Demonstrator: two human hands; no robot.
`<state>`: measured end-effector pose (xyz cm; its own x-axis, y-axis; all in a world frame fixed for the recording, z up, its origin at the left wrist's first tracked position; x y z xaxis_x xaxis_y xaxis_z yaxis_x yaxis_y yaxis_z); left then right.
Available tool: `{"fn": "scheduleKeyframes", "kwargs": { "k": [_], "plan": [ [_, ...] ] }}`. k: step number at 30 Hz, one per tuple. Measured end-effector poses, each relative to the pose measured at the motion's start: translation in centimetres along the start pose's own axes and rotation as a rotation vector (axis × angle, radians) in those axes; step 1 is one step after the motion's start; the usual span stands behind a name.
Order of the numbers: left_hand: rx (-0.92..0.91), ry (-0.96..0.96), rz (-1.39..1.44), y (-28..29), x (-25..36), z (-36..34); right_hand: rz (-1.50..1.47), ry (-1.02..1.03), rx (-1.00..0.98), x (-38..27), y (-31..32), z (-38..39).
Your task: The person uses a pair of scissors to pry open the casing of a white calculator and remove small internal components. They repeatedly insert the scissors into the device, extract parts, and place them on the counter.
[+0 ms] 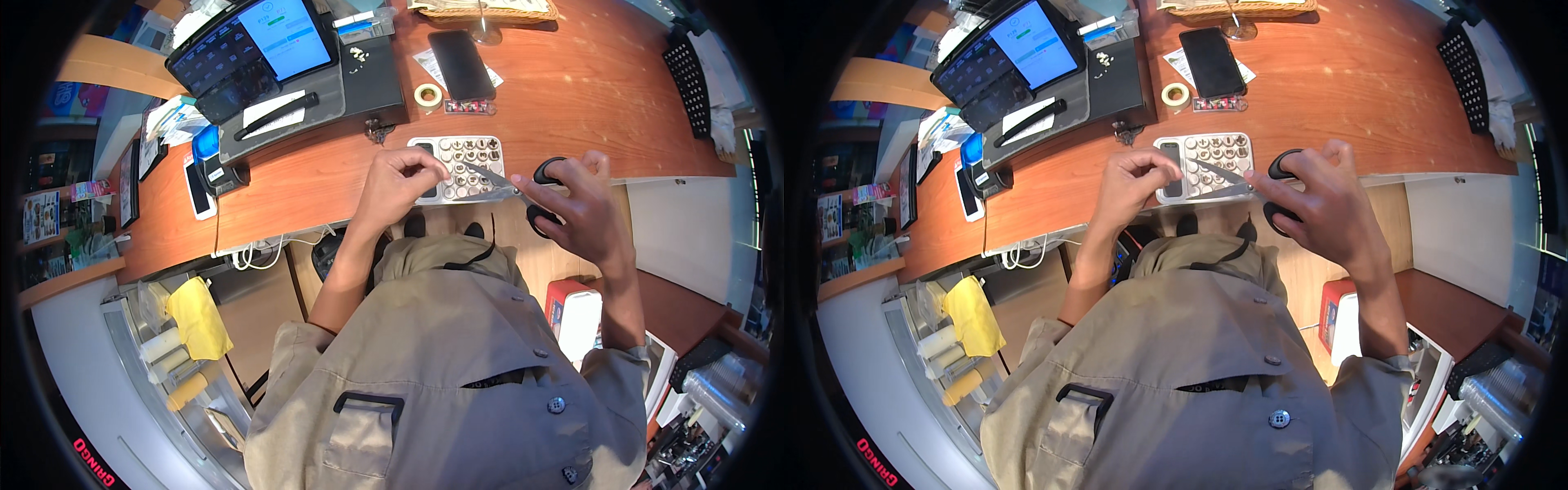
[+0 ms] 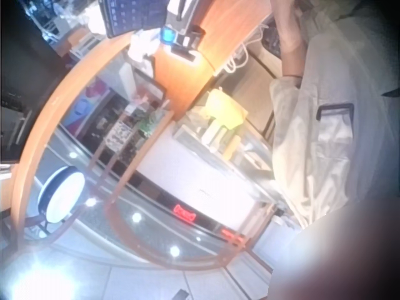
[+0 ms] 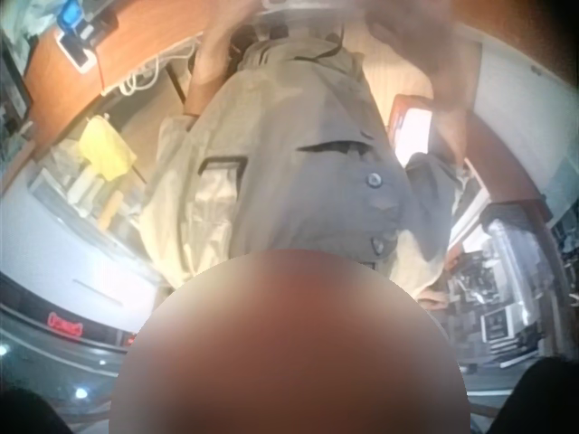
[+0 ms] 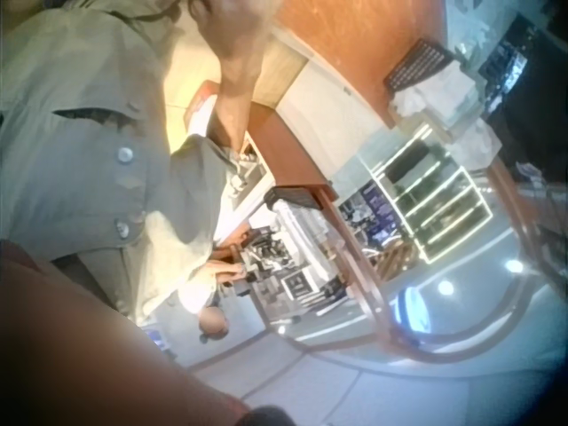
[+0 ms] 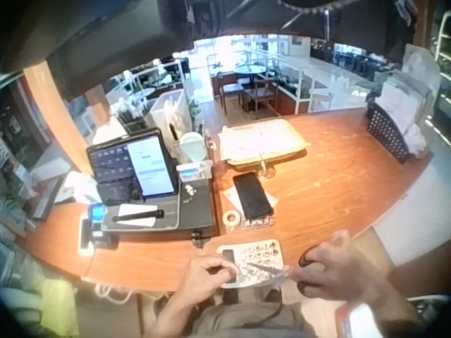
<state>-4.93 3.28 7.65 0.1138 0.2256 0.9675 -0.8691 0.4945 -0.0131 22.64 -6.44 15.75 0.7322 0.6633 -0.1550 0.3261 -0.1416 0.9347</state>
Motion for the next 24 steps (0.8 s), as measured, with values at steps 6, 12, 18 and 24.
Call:
{"fn": "scheduleKeyframes", "kwargs": {
  "k": [6,12,18,24],
  "plan": [
    [-0.252,0.008,-0.084,0.1,0.0,0.5,-0.014,0.017,0.001,0.3,-0.2,0.1],
    [-0.318,0.011,-0.175,-0.1,-0.2,0.2,-0.02,0.032,-0.021,0.6,-0.2,-0.2],
    [-0.022,-0.049,-0.183,1.6,1.2,-1.2,-0.04,-0.162,0.133,2.7,-1.3,1.1],
    [0.41,-0.452,-0.706,6.8,6.0,-4.4,-0.098,-0.665,0.1,8.4,-5.2,5.5]
  ]
}}
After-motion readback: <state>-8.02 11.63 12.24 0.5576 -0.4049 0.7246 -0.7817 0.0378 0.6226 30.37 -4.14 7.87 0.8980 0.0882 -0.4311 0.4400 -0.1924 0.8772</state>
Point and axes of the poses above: each hand's wrist, its own z-axis away from the middle knuckle, its own y-axis out of the back of the hand, x = y × z, the point moved 1 cm from there along -z, towards the middle knuckle, and after that the axes turned 9 degrees about y, right-handed, at the moved point
